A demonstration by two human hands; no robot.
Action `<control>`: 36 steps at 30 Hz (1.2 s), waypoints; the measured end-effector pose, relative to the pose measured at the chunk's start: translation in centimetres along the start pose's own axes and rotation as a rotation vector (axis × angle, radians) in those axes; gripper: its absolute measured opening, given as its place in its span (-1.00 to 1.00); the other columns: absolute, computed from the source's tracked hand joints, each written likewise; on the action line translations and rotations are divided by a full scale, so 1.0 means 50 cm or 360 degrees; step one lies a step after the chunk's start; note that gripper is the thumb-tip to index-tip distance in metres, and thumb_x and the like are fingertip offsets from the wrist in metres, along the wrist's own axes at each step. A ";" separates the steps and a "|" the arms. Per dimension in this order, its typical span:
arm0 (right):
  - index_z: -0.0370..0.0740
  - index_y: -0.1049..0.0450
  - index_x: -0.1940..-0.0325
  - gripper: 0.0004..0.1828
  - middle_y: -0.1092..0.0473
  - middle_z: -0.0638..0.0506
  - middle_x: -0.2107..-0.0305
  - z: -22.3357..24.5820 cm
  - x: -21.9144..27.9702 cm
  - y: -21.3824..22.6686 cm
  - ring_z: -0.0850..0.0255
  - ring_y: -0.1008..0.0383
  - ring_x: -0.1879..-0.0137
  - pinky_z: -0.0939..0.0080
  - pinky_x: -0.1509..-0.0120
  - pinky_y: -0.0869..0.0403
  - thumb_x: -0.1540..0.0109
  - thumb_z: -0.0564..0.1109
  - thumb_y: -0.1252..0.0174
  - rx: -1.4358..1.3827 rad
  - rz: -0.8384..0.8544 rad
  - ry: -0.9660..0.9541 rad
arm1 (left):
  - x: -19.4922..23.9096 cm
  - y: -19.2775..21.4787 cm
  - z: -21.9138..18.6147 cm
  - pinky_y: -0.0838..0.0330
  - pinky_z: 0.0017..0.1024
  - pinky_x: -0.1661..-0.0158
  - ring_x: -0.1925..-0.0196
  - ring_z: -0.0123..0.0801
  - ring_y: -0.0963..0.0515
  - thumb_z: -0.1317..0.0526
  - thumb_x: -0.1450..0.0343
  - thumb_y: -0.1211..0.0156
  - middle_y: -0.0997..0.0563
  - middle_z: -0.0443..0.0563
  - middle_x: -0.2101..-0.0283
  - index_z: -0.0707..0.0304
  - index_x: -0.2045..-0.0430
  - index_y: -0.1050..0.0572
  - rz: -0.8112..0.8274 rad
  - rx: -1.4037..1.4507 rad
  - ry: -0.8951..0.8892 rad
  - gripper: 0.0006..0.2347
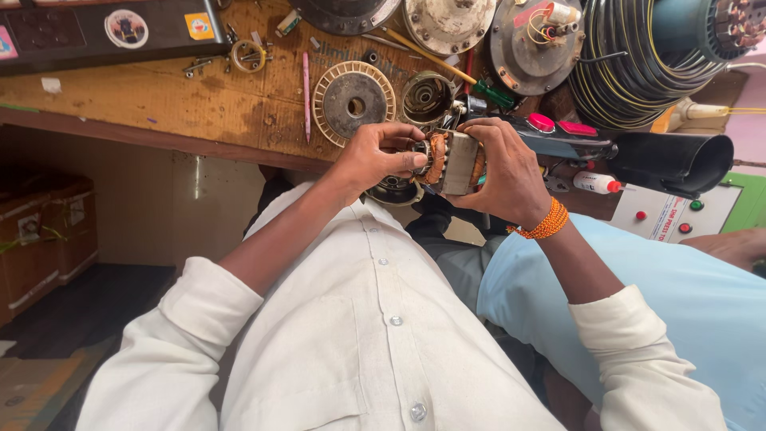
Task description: The person disassembles a small electrical motor, removes the rotor, and uses a power tool to clean or grind the rotor shaft. They then reassemble the motor components on the workbench.
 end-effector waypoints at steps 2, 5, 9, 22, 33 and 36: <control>-0.31 -0.25 -0.15 -0.04 -0.37 -0.16 -0.08 -0.003 -0.003 0.000 -0.08 -0.44 -0.20 -0.03 -0.22 -0.45 0.16 0.02 -0.63 0.0001 0.0013 -0.0015 | 0.002 0.001 0.000 -0.64 -0.52 0.20 0.14 -0.49 -0.66 0.24 -0.30 -0.45 -0.68 0.01 0.15 0.37 0.05 -0.57 0.0002 -0.0002 -0.0021 -0.64; -0.30 -0.25 -0.16 -0.04 -0.37 -0.15 -0.09 -0.007 -0.003 -0.001 -0.08 -0.43 -0.21 -0.03 -0.25 -0.45 0.15 0.01 -0.63 -0.0007 0.0022 -0.0002 | 0.003 0.003 -0.003 -0.65 -0.52 0.20 0.13 -0.51 -0.66 0.24 -0.32 -0.42 -0.67 -0.01 0.11 0.35 0.04 -0.57 -0.0019 0.0033 -0.0067 -0.65; -0.29 -0.24 -0.16 -0.03 -0.37 -0.14 -0.10 -0.014 -0.012 -0.001 -0.08 -0.43 -0.24 -0.04 -0.28 -0.45 0.16 0.01 -0.64 -0.0045 -0.0014 0.0016 | 0.003 0.006 -0.014 -0.66 -0.53 0.23 0.14 -0.52 -0.65 0.26 -0.33 -0.42 -0.67 0.00 0.10 0.35 0.05 -0.58 -0.0088 0.0062 -0.0122 -0.67; -0.33 -0.25 -0.15 -0.03 -0.37 -0.19 -0.07 -0.016 -0.034 -0.018 -0.11 -0.43 -0.21 -0.06 -0.26 -0.44 0.14 0.07 -0.64 -0.0096 -0.0002 0.0070 | 0.012 0.036 -0.018 -0.69 -0.55 0.29 0.25 -0.59 -0.66 0.31 -0.35 -0.40 -0.68 -0.08 0.25 0.37 0.19 -0.61 -0.0270 -0.0133 -0.0253 -0.79; -0.32 -0.25 -0.17 -0.01 -0.38 -0.18 -0.08 -0.021 -0.038 -0.029 -0.09 -0.43 -0.19 -0.03 -0.25 -0.44 0.16 0.06 -0.64 -0.0129 0.0015 0.0115 | 0.023 0.022 -0.064 -0.64 -0.52 0.12 0.10 -0.49 -0.67 0.40 -0.36 -0.41 -0.69 0.02 0.08 0.43 0.12 -0.64 -0.0169 -0.0440 -0.0716 -0.77; -0.33 -0.24 -0.17 -0.01 -0.38 -0.17 -0.05 -0.029 -0.036 -0.028 -0.06 -0.45 -0.17 -0.01 -0.21 -0.45 0.13 0.08 -0.65 -0.0167 -0.0033 0.0081 | 0.009 0.022 -0.053 -0.70 -0.56 0.21 0.14 -0.52 -0.68 0.39 -0.35 -0.38 -0.67 -0.01 0.07 0.40 0.15 -0.63 -0.0147 -0.0324 -0.0607 -0.79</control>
Point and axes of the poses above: each hand's wrist, its own x-axis away from the middle knuckle, its own y-axis out of the back of the hand, z = x × y, the point moved 10 cm from there along -x, towards the middle knuckle
